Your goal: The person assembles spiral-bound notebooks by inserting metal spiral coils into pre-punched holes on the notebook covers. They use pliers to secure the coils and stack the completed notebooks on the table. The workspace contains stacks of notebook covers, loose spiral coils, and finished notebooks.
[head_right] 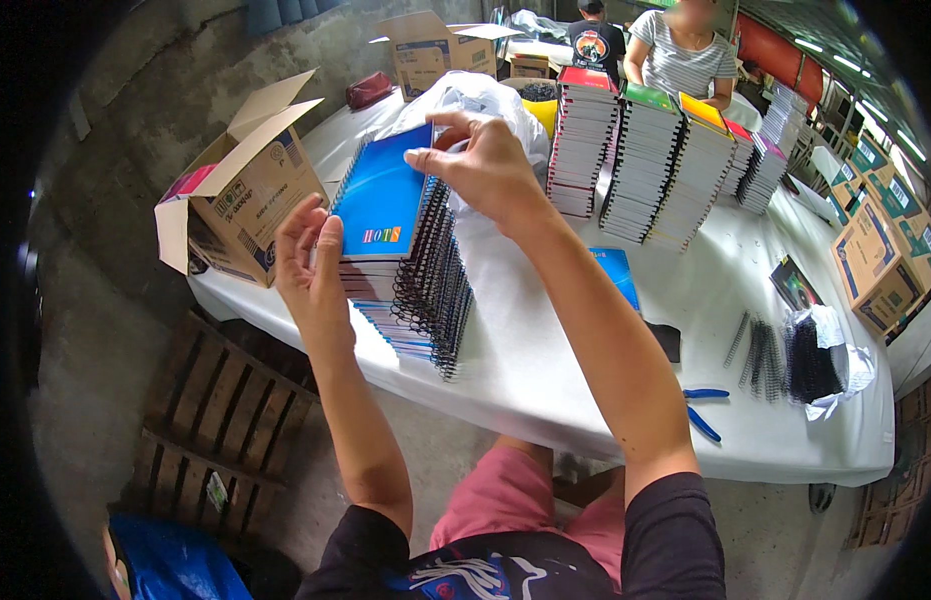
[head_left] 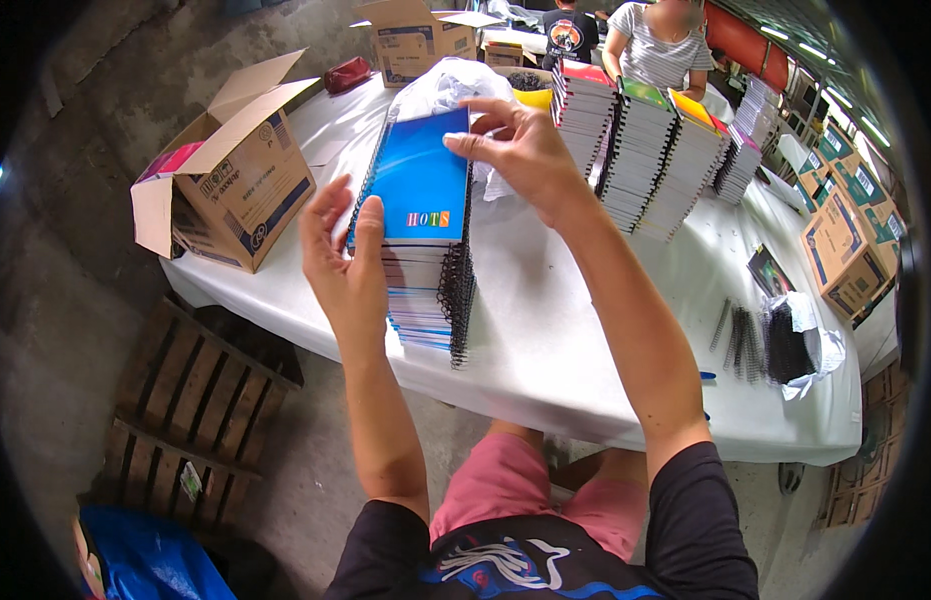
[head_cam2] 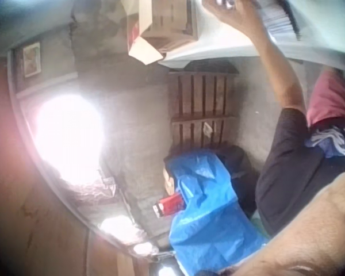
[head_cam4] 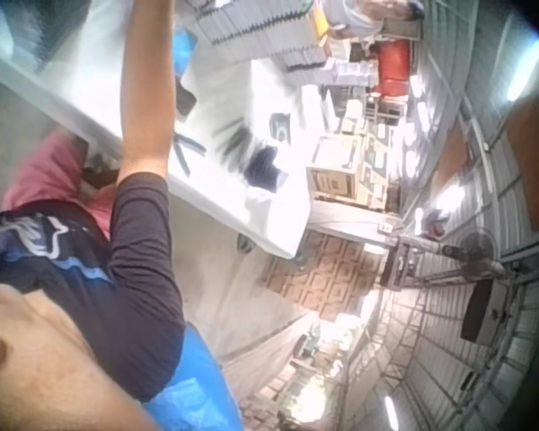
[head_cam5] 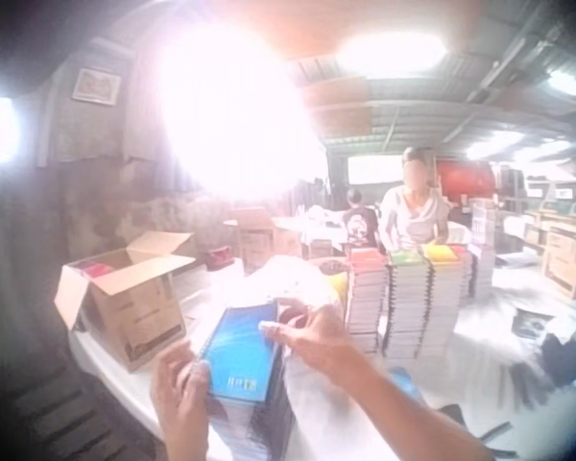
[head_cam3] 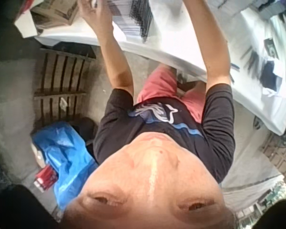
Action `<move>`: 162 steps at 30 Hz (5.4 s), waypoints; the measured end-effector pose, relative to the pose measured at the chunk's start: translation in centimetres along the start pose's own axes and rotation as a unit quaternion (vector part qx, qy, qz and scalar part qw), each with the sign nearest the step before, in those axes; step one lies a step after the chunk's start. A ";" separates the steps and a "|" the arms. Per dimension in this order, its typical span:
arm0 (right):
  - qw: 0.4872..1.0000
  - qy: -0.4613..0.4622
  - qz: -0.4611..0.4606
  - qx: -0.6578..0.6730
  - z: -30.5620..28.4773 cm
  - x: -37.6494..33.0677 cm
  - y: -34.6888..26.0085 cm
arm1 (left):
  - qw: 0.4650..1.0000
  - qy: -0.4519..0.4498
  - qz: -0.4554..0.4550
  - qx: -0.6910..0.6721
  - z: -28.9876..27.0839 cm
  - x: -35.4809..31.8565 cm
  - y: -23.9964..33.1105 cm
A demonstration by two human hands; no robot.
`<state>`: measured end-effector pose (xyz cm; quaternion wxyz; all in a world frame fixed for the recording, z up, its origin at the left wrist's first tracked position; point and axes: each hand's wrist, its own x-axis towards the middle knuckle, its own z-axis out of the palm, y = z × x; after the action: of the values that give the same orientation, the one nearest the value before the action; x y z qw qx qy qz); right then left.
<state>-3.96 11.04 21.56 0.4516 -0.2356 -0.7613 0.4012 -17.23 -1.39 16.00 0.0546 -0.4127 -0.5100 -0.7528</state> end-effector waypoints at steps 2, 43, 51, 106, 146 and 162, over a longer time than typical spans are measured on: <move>0.998 0.025 0.002 -0.065 0.5 0.2 2.3 | 0.997 -0.006 -0.046 -0.062 0.2 -0.5 -0.7; 0.890 0.239 0.317 -0.223 -14.8 -13.2 18.0 | 0.946 -0.321 0.052 0.004 5.1 -13.7 1.2; 0.940 0.129 0.266 0.172 -13.9 -16.1 12.2 | 0.864 -0.308 -0.349 -0.193 9.7 -16.8 -3.2; 0.970 -0.087 0.226 -0.015 -8.0 -22.1 5.9 | 0.761 -0.214 -0.454 -0.411 6.8 -20.8 -5.2; 0.863 0.153 0.075 -0.476 -20.6 -23.3 6.1 | 0.640 -0.725 0.221 0.131 11.9 -16.6 -2.3; 0.961 0.047 0.170 -0.212 -9.0 -27.3 8.3 | 0.771 -0.580 0.140 0.222 10.9 -15.0 -2.8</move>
<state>17.03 -0.39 3.54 0.3511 -0.4707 -0.7558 0.2899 -2.66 3.66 5.34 -0.0563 -0.8142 -0.5342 -0.2203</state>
